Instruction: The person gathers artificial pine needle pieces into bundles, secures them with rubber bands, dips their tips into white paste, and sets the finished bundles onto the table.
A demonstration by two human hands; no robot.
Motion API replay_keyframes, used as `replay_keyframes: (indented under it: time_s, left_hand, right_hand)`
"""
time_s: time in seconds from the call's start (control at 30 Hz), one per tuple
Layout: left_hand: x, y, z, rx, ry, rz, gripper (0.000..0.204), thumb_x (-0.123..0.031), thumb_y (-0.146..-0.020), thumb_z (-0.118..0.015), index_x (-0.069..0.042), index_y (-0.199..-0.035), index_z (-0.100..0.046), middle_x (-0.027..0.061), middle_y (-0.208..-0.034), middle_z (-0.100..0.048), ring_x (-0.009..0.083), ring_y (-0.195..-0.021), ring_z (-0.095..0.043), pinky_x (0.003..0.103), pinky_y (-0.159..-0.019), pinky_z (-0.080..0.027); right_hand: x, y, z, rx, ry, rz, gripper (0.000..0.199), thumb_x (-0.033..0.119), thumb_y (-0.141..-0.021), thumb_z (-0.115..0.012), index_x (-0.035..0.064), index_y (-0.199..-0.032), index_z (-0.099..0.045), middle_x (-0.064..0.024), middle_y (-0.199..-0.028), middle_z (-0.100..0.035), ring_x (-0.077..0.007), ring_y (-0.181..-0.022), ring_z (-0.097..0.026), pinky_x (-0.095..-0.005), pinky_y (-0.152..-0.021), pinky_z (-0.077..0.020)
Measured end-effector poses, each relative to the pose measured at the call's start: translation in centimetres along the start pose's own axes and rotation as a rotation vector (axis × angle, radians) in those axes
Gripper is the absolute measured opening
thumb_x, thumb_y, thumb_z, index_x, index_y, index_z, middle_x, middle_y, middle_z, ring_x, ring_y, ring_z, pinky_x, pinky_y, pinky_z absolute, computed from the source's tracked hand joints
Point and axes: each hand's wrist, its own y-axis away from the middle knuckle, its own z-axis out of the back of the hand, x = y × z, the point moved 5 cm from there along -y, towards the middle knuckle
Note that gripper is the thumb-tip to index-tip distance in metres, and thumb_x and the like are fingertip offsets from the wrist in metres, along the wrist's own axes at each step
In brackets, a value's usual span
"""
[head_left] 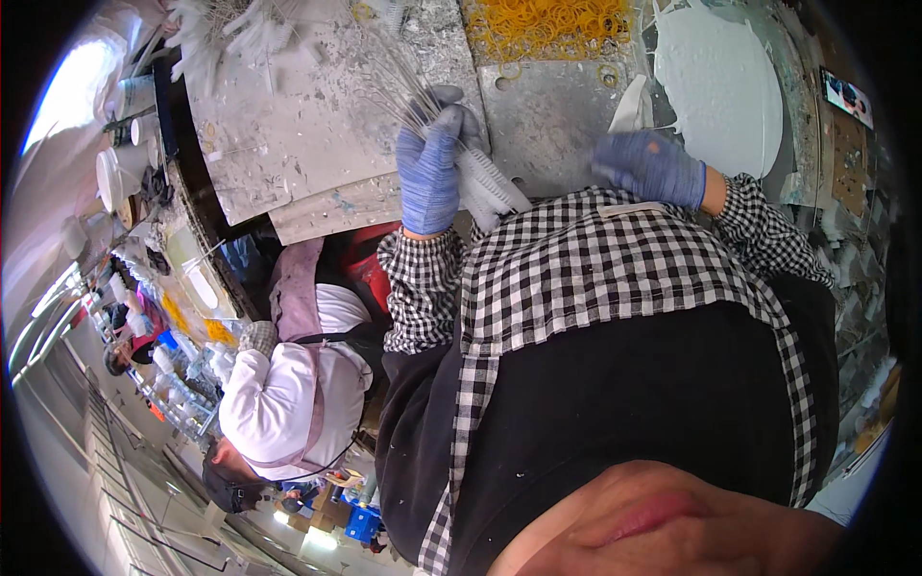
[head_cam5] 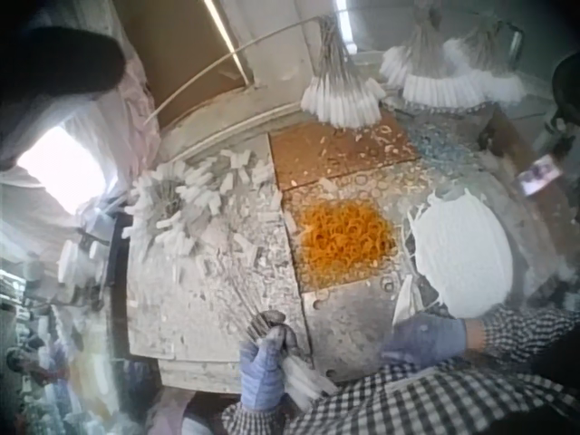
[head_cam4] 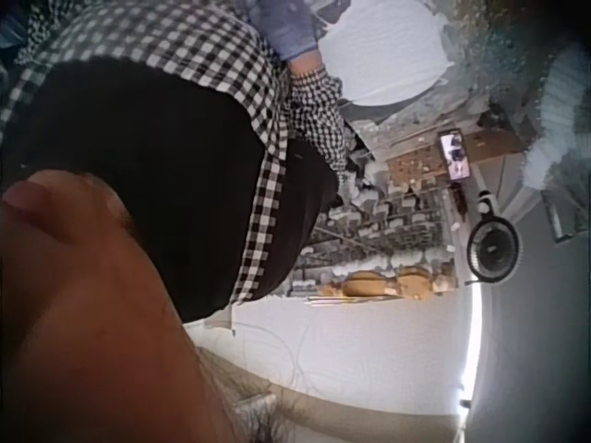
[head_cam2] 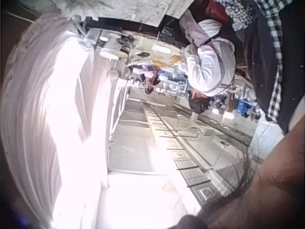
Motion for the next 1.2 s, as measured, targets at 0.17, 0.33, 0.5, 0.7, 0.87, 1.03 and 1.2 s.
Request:
replay_keyframes:
  time_s: [0.17,0.33,0.5,0.7,0.87,1.03,1.2]
  left_hand:
    - [-0.4,-0.5,-3.6,0.066,-0.092,-0.091,0.035,-0.016,-0.096,-0.061,-0.002,-0.125,-0.047,0.0150,-0.112,-0.065,0.0204,-0.098,-0.066,0.032,-0.084,-0.054]
    - [0.3,-1.1,-7.2,0.207,-0.522,-0.372,0.051,-0.003,-0.090,-0.066,-0.004,-0.135,-0.043,0.0171,-0.121,-0.060,0.0229,-0.108,-0.063,0.034,-0.089,-0.054]
    - [1.2,-0.4,-6.5,0.300,-0.841,-0.648,0.043,-0.020,-0.092,-0.063,-0.005,-0.128,-0.047,0.0099,-0.092,-0.064,0.0264,-0.086,-0.062,0.038,-0.085,-0.050]
    - [3.3,-2.1,-8.4,0.362,-1.410,0.017,0.053,-0.031,-0.091,-0.064,-0.009,-0.132,-0.040,0.0093,-0.117,-0.054,0.0224,-0.108,-0.056,0.041,-0.098,-0.045]
    - [4.8,-1.0,-4.9,0.284,-0.960,-0.335,0.055,-0.025,-0.092,-0.066,-0.009,-0.137,-0.039,0.0092,-0.126,-0.052,0.0193,-0.119,-0.054,0.037,-0.105,-0.045]
    - [5.3,-1.4,-6.1,0.412,-0.784,-0.293,0.056,-0.020,-0.089,-0.068,-0.008,-0.137,-0.043,0.0084,-0.124,-0.057,0.0200,-0.116,-0.058,0.035,-0.100,-0.049]
    - [3.2,-2.5,-8.1,0.504,-1.131,-0.623,0.045,-0.025,-0.089,-0.066,-0.012,-0.129,-0.052,0.0088,-0.121,-0.059,0.0239,-0.104,-0.062,0.037,-0.089,-0.052]
  right_hand:
    - [3.2,-4.1,10.0,-0.586,-0.290,-0.104,0.031,0.033,-0.094,-0.059,0.0144,-0.117,-0.067,-0.0104,-0.112,-0.067,-0.0300,-0.104,-0.064,-0.0403,-0.093,-0.0527]
    - [5.2,-5.8,10.6,-0.705,0.069,0.029,0.035,0.028,-0.089,-0.067,0.0104,-0.120,-0.066,-0.0087,-0.112,-0.065,-0.0288,-0.108,-0.060,-0.0373,-0.095,-0.0496]
    - [11.4,-6.4,15.0,-1.076,-0.630,0.343,0.038,0.020,-0.085,-0.069,0.0034,-0.119,-0.066,-0.0095,-0.107,-0.063,-0.0279,-0.100,-0.060,-0.0386,-0.096,-0.0475]
    - [9.5,-7.6,10.3,-0.783,0.041,0.376,0.029,0.014,-0.089,-0.066,0.0031,-0.116,-0.068,-0.0075,-0.098,-0.067,-0.0223,-0.095,-0.064,-0.0364,-0.092,-0.0506]
    - [12.2,-7.4,12.6,-0.777,-0.138,0.466,0.020,0.018,-0.094,-0.061,0.0038,-0.107,-0.065,-0.0075,-0.101,-0.066,-0.0265,-0.097,-0.063,-0.0427,-0.088,-0.0497]
    - [11.1,-7.8,11.9,-0.779,-0.031,0.389,0.016,0.023,-0.093,-0.063,0.0109,-0.100,-0.071,-0.0035,-0.088,-0.063,-0.0192,-0.085,-0.061,-0.0345,-0.083,-0.0514]
    - [11.2,-7.0,12.3,-0.795,-0.179,0.483,0.015,0.020,-0.095,-0.060,0.0117,-0.105,-0.069,-0.0020,-0.087,-0.060,-0.0200,-0.081,-0.060,-0.0339,-0.088,-0.0490]
